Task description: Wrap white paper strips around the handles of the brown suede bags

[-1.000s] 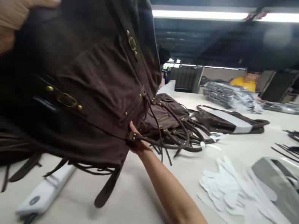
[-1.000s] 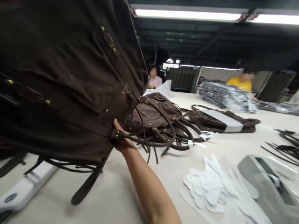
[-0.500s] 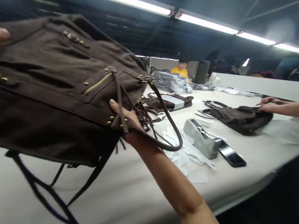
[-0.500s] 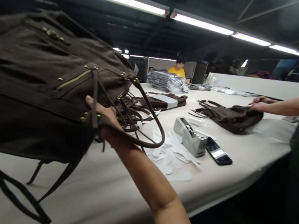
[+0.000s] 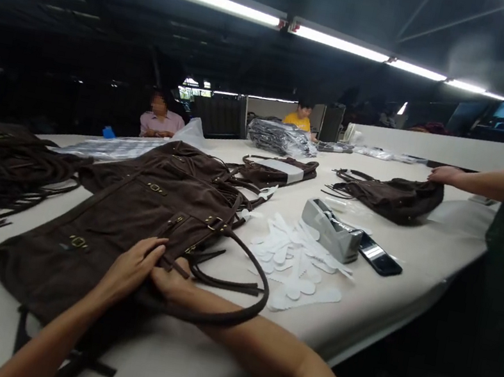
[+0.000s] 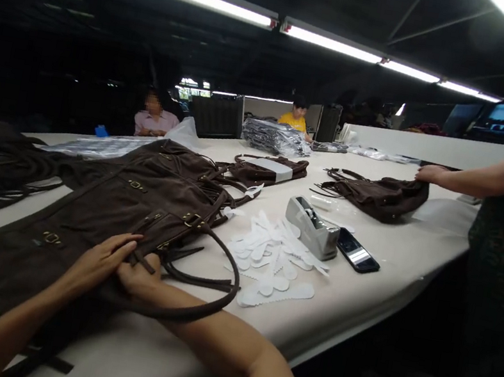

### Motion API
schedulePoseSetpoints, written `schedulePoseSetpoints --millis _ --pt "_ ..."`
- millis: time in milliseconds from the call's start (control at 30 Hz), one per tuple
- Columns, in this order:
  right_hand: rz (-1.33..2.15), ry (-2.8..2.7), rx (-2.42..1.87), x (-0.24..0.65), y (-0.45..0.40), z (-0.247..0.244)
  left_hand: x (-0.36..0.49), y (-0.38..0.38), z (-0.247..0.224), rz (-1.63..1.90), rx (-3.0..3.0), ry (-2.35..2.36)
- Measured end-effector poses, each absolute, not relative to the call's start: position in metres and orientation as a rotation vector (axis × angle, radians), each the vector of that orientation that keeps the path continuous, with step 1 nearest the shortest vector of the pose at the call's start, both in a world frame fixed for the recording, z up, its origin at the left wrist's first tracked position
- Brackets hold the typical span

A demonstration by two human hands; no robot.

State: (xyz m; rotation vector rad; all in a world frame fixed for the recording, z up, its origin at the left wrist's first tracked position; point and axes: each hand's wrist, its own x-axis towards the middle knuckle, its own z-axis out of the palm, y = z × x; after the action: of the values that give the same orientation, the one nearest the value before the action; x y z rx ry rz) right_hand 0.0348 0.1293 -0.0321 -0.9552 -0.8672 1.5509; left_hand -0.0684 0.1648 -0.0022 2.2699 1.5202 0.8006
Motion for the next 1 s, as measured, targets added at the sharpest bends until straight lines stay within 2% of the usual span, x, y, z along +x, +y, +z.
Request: schedulePoseSetpoints --millis 133,233,400,467,600,800,1000 --pt "1.5 -0.351 -0.902 0.053 0.124 -0.02 -0.089 0.167 -0.014 0.806 2.248 1.548" --pt "1.342 -0.193 -0.765 0.066 0.115 -0.014 -0.092 0.169 -0.016 0.815 2.257 1.558" --pt "0.95 -0.313 -0.618 0.071 0.079 -0.023 -0.092 0.165 -0.017 0.816 2.237 1.61" --pt "0.896 -0.426 -0.61 0.073 0.059 -0.032 -0.095 0.164 -0.017 0.806 2.243 1.6" --pt "0.952 -0.607 -0.599 0.088 0.013 -0.041 -0.101 0.162 -0.017 0.779 2.262 1.545" --pt "1.156 -0.873 -0.515 0.124 -0.051 -0.028 -0.1 0.162 -0.016 0.686 2.314 1.425" --pt "1.515 -0.385 -0.579 0.152 -0.113 -0.048 -0.095 0.161 -0.015 0.724 2.264 1.453"
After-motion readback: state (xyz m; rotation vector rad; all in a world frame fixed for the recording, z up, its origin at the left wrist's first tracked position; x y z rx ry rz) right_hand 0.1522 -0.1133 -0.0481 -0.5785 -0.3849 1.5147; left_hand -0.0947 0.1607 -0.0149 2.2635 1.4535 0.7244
